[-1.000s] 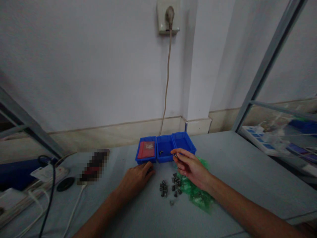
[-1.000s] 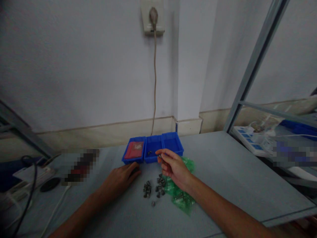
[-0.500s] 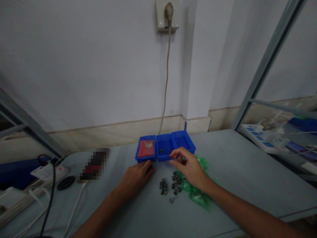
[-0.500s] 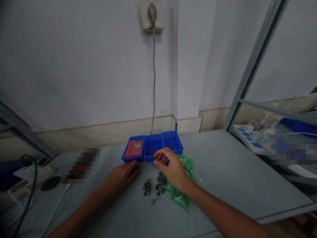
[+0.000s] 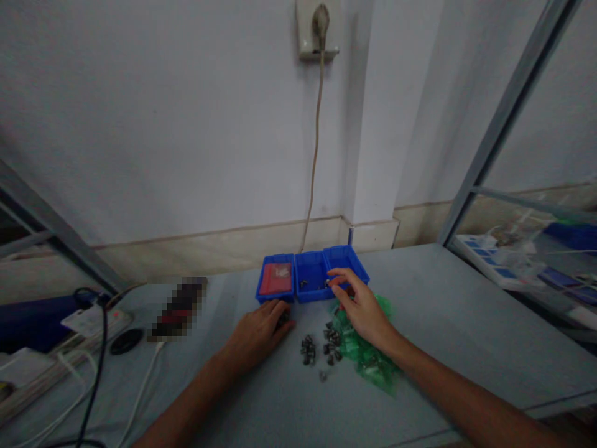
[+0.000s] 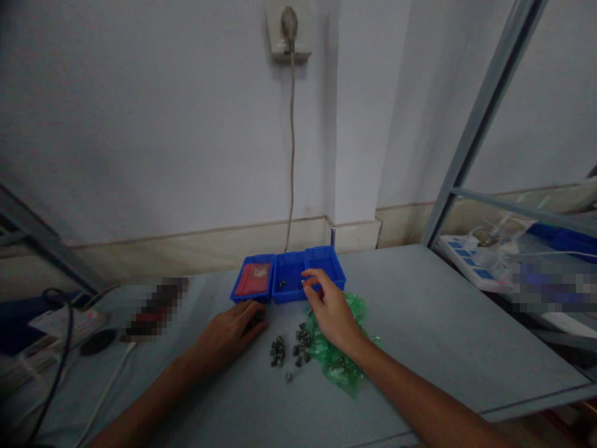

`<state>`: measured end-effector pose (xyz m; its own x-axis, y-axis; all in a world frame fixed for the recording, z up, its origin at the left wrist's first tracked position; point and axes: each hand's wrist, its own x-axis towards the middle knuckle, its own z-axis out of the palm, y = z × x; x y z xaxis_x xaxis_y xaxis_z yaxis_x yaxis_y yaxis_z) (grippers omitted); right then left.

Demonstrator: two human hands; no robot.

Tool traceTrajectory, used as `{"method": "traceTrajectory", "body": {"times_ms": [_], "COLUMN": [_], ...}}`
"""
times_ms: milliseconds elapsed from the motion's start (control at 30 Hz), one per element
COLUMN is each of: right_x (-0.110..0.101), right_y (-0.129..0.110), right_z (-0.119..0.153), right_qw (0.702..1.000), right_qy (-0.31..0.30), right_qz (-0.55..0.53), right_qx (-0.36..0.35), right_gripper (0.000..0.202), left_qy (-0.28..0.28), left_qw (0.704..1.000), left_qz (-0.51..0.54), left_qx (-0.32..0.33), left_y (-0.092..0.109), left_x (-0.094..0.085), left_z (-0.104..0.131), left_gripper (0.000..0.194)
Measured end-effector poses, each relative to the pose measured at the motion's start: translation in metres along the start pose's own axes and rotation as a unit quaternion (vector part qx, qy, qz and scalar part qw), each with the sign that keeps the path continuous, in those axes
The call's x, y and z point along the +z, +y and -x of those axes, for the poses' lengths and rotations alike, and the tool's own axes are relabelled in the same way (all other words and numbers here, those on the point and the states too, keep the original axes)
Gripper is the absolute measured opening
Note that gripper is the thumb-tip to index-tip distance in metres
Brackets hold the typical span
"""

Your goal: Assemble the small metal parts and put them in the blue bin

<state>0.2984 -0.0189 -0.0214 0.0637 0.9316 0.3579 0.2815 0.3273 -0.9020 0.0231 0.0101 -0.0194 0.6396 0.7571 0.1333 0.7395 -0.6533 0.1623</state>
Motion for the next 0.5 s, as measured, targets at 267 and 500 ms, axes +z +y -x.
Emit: {"method": "traceTrajectory", "body": {"times_ms": [267,500], "right_x": [0.005,0.007], "right_y": [-0.015,-0.022], "right_z": [0.009,0.023], "right_qw": [0.986,0.907], "right_qy": [-0.121,-0.294], "right_qz": [0.106,0.255], "right_qx": [-0.042,-0.163], "right_gripper": [0.008,0.031], "left_qy": [-0.023,-0.005], "left_qw": [0.996,1.0], "left_qz": [-0.073,-0.019], "left_qx": [-0.044,0.014], "left_y": [0.006,-0.002], "left_x": [-0.004,0.002], "left_z": [0.001,0.0], "left_gripper": [0.022,0.018]}}
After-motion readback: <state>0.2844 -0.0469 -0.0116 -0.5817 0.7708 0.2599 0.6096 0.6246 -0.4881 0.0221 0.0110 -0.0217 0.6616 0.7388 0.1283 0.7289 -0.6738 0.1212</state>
